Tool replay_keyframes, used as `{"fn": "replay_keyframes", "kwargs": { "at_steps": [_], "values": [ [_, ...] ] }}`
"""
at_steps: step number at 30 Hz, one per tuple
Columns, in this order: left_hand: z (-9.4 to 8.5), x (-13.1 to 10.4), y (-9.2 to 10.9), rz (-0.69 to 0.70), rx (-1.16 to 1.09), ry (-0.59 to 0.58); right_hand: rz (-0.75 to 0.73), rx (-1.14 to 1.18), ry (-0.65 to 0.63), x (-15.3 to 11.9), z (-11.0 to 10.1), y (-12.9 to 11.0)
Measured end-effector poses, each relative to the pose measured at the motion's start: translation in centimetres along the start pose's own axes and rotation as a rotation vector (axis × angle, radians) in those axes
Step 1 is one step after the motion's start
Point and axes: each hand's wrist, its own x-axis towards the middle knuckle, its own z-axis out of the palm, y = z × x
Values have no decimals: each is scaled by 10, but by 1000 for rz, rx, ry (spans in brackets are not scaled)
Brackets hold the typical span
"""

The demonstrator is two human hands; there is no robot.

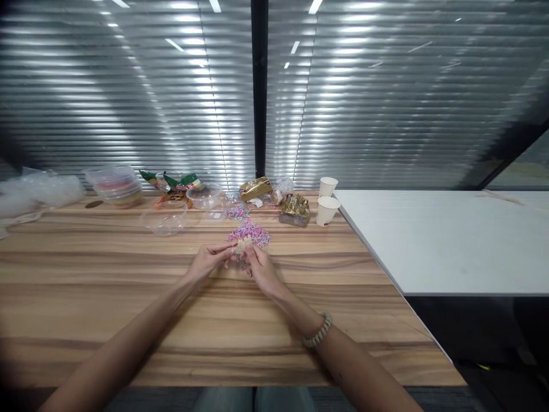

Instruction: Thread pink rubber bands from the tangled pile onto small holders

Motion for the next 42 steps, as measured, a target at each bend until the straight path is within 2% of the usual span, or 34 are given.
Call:
{"fn": "replay_keyframes", "kwargs": {
  "at_steps": [4, 8, 10, 12, 15, 19, 25, 30, 36, 42],
  "values": [
    [0, -1, -2, 86, 63, 14, 70, 66, -118, -3, 2, -4],
    [0, -3, 1, 73, 13, -5, 209, 82, -273, -5, 1, -4],
    [2, -3, 2, 55, -18, 5, 234, 83, -306, -6, 0, -4],
    [3, -4, 2, 42, -45, 35, 200, 37, -288, -7, 0, -4],
    [5, -4, 2, 35, -57, 72, 69, -123, -228, -9, 1, -4],
    [4, -3, 1, 38, -37, 65, -55, -227, -174, -7, 0, -4],
    [2, -2, 1, 78, 13, 55, 97, -58, -198, -3, -2, -4],
    [2, -2, -2, 125, 54, 68, 182, 95, -147, -3, -1, -7],
    [1, -6, 8, 207, 232, -16, 144, 72, -103, -1, -2, -6],
    [0, -7, 14, 198, 327, -19, 38, -112, -196, -1, -6, -10]
  ]
}}
